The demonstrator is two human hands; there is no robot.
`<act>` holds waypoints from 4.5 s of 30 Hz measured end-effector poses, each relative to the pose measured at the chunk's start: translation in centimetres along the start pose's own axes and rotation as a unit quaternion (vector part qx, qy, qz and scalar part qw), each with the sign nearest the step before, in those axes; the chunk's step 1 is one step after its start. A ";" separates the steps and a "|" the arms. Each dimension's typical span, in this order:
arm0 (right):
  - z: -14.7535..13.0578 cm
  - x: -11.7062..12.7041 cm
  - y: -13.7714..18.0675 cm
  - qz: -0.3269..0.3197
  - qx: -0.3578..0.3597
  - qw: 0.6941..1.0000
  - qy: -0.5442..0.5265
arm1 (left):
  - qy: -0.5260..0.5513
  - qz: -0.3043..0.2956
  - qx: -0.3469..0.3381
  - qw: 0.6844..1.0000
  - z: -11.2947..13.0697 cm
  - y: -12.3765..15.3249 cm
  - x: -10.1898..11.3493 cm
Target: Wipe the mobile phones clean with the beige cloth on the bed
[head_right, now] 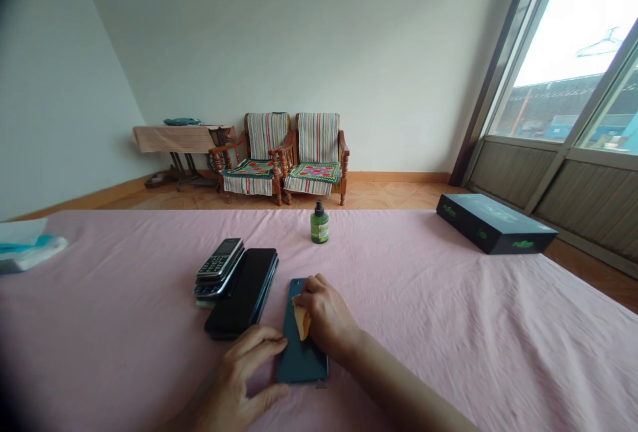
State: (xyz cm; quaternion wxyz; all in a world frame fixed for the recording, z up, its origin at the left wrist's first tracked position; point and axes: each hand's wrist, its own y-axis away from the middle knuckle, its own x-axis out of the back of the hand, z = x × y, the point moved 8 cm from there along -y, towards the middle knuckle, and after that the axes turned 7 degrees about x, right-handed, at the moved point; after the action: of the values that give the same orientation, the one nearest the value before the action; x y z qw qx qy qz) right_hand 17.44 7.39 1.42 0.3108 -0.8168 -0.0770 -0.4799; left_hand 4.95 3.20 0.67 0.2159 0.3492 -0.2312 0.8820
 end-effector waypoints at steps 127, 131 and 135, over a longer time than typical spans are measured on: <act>7.2 6.5 8.6 0.334 -0.302 0.835 -0.316 | 0.021 0.119 0.095 0.988 -1.7 -0.8 2.0; 10.3 7.8 10.3 0.366 -0.326 0.837 -0.244 | 0.137 0.099 0.180 0.969 -3.2 -0.7 1.3; 11.8 7.7 10.8 0.331 -0.320 0.868 -0.186 | 0.284 0.046 0.227 0.930 -3.3 -0.9 0.1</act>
State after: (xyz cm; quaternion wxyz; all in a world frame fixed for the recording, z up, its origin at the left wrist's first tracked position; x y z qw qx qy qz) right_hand 34.75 4.36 -0.94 0.1528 -0.9233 0.2989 -0.1868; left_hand 3.68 5.83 -1.21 0.1464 0.1123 0.0304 0.9824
